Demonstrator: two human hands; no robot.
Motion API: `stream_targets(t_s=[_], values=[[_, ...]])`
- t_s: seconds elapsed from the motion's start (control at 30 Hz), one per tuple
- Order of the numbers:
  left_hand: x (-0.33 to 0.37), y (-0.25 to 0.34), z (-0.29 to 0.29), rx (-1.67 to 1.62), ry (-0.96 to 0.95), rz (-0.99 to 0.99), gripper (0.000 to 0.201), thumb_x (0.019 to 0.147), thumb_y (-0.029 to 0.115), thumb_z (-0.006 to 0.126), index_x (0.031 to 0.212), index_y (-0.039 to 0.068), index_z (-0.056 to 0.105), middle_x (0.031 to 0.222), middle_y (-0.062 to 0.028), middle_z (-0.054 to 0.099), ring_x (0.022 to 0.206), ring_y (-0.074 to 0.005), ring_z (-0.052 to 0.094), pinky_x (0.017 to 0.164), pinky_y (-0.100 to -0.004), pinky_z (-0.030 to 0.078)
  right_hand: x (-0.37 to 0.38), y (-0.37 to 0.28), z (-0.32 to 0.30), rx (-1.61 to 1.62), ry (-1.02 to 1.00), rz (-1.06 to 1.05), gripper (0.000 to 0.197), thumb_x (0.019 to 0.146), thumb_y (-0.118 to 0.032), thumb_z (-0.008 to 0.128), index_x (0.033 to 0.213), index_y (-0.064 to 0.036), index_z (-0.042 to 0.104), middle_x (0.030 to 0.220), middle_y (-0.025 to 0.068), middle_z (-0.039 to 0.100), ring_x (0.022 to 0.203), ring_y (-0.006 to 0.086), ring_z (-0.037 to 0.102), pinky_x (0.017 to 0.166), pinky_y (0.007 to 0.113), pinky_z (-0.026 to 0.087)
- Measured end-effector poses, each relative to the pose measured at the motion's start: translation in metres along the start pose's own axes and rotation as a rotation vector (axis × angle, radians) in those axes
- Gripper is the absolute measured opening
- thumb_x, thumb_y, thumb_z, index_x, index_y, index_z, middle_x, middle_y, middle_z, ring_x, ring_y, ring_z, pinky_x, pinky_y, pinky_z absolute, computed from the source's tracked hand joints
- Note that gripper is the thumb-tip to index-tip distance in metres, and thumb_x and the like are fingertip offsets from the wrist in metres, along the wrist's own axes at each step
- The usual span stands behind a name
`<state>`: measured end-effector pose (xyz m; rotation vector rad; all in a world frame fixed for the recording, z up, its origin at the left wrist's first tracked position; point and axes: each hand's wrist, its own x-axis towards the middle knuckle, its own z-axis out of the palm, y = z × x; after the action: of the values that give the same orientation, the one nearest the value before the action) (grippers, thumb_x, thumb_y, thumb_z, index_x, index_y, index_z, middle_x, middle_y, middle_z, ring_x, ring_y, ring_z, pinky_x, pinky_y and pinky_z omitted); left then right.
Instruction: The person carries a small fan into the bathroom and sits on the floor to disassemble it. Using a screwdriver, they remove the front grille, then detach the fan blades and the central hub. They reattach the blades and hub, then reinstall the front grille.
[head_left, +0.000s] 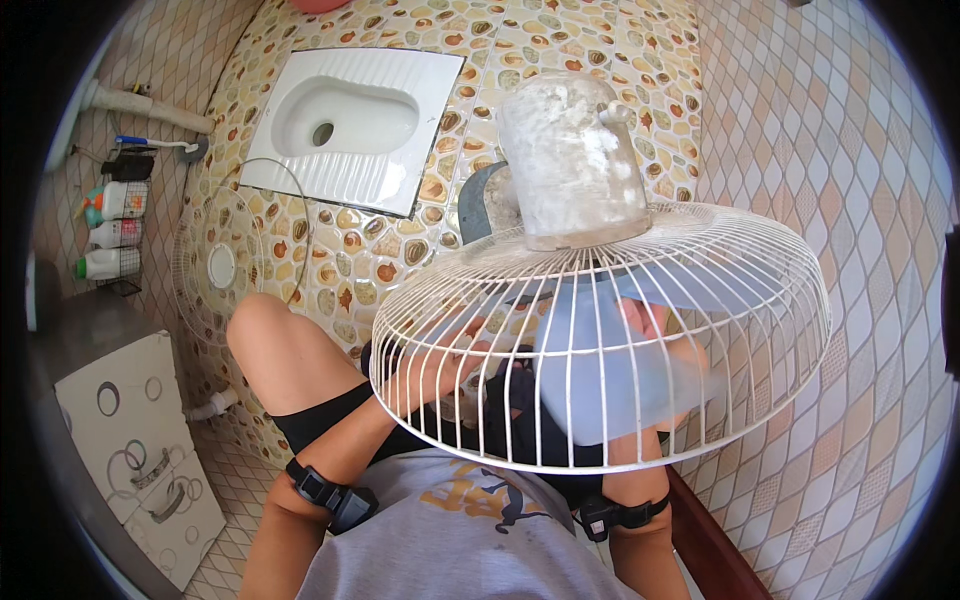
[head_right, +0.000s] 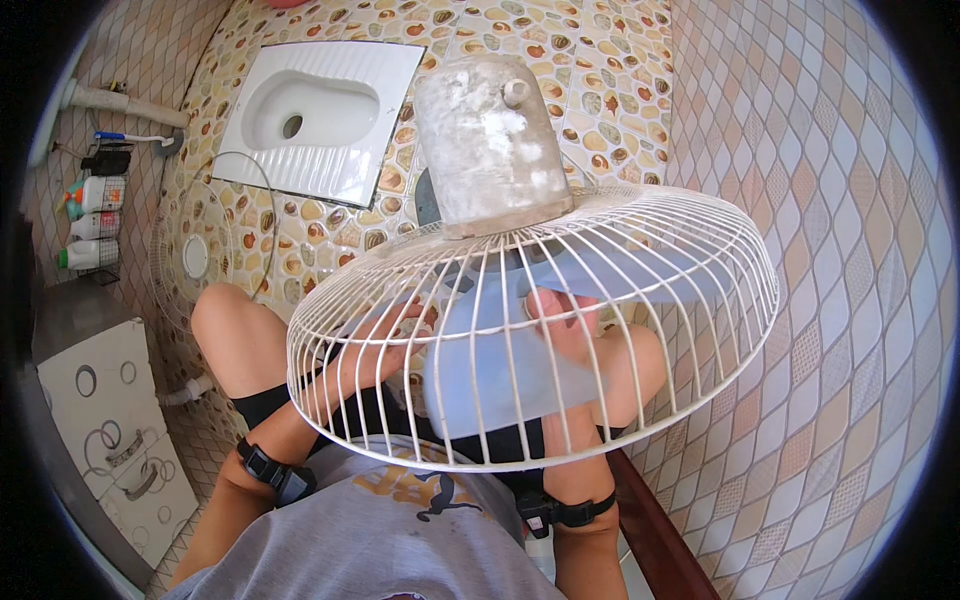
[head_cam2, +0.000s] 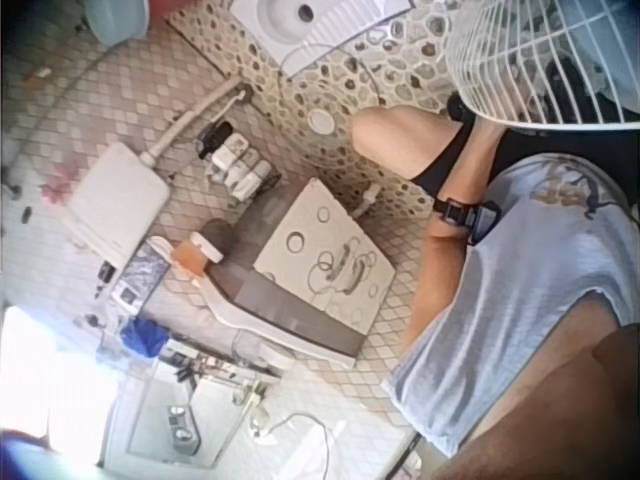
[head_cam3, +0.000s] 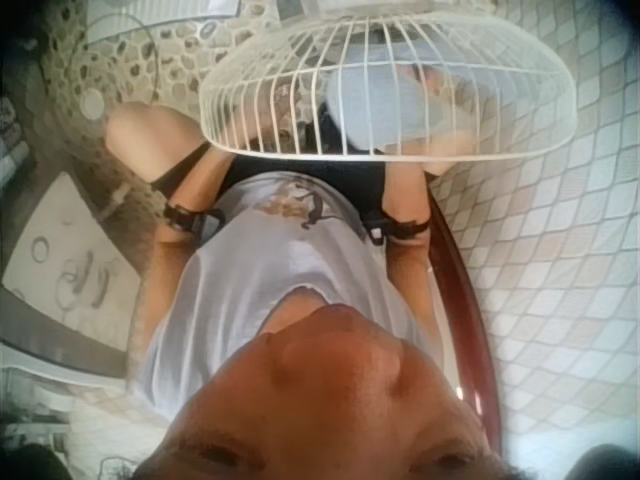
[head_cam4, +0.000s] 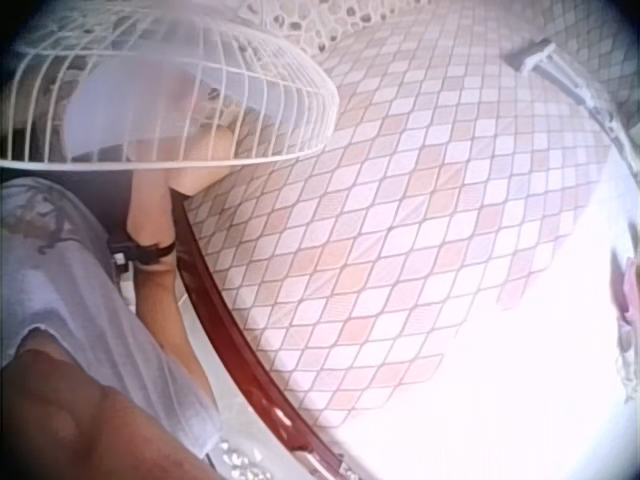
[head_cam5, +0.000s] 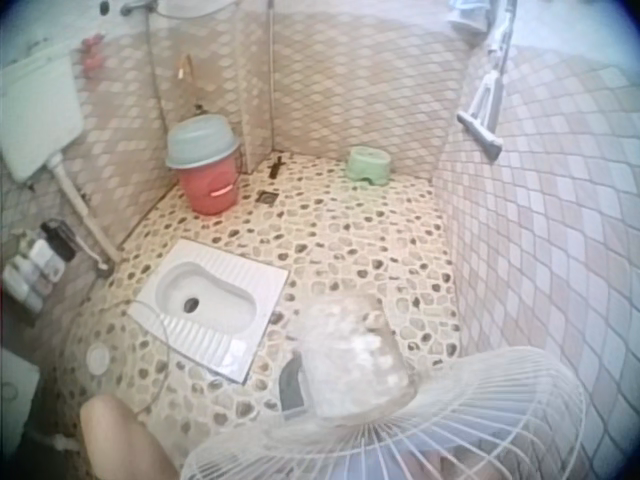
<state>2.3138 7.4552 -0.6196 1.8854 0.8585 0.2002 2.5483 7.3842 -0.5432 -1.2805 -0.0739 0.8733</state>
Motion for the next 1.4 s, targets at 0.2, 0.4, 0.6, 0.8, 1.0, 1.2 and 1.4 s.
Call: stream_targets(t_s=[0.2,0.4,0.6,0.8,1.0,1.2,1.4], values=[[-0.002,-0.016,0.011,-0.022,0.103,0.153,0.037,0.095,0.028,0.07,0.121,0.003,0.062,0.107,-0.017,0.066,0.092,-0.0317,0.068,0.078,-0.0406,0.054,-0.001,0.001,0.005,-0.049,-0.025,-0.011,0.02,0.094,-0.014,0.068,0.105,0.0024,0.064,0.085,0.0059,0.067,0.078,0.0148,0.065,0.07,0.028,0.052],[-0.002,-0.031,0.041,-0.355,0.011,-0.056,0.036,0.093,0.028,0.066,0.119,0.004,0.064,0.106,-0.0217,0.067,0.096,-0.0433,0.065,0.082,-0.0483,0.053,0.001,0.006,-0.008,-0.096,-0.057,-0.033,0.021,0.097,-0.015,0.064,0.108,0.003,0.064,0.08,0.005,0.065,0.077,0.0159,0.066,0.07,0.029,0.054],[0.019,-0.023,0.062,-0.614,-0.176,-0.298,0.051,0.103,0.032,0.057,0.147,0.009,0.047,0.137,-0.0055,0.057,0.129,-0.016,0.05,0.11,-0.0313,0.038,-0.007,0.015,-0.029,-0.15,-0.074,-0.04,0.023,0.101,-0.017,0.06,0.111,0.0035,0.063,0.074,0.0042,0.062,0.076,0.017,0.067,0.071,0.03,0.055],[0.037,0.008,0.057,-1.512,-0.257,-0.661,0.051,0.105,0.038,0.048,0.146,0.008,0.049,0.144,-0.0092,0.056,0.132,-0.019,0.053,0.112,-0.0331,0.039,-0.013,0.021,-0.046,-0.276,-0.115,-0.075,0.025,0.104,-0.018,0.055,0.113,0.004,0.063,0.069,0.0033,0.06,0.075,0.0181,0.067,0.071,0.031,0.057],[0.037,0.022,0.044,-1.915,-0.346,-0.462,0.07,0.106,0.053,0.037,0.148,-0.003,0.042,0.151,-0.0173,0.048,0.141,-0.028,0.046,0.118,-0.0422,0.036,-0.03,0.018,-0.039,-0.571,-0.104,-0.155,0.032,0.105,-0.02,0.054,0.119,0.0067,0.066,0.109,0.0138,0.071,0.096,0.0208,0.069,0.082,0.034,0.056],[0.033,0.023,0.038,-2.153,-0.32,-0.52,0.073,0.105,0.056,0.037,0.149,-0.003,0.039,0.152,-0.0211,0.046,0.14,-0.0335,0.045,0.119,-0.0454,0.034,-0.037,0.03,-0.015,-0.738,-0.235,-0.308,0.037,0.108,-0.021,0.045,0.131,0.0036,0.061,0.121,0.0144,0.069,0.112,0.022,0.064,0.099,0.034,0.048],[0.028,0.005,0.039,-1.949,-0.107,-0.627,0.053,0.101,0.047,0.052,0.131,0.003,0.056,0.126,-0.0142,0.064,0.117,-0.0314,0.061,0.108,-0.0482,0.046,-0.048,0.031,-0.003,-0.905,-0.337,-0.143,0.033,0.106,-0.018,0.049,0.127,0.002,0.064,0.116,0.0196,0.069,0.098,0.0241,0.069,0.084,0.035,0.054]])
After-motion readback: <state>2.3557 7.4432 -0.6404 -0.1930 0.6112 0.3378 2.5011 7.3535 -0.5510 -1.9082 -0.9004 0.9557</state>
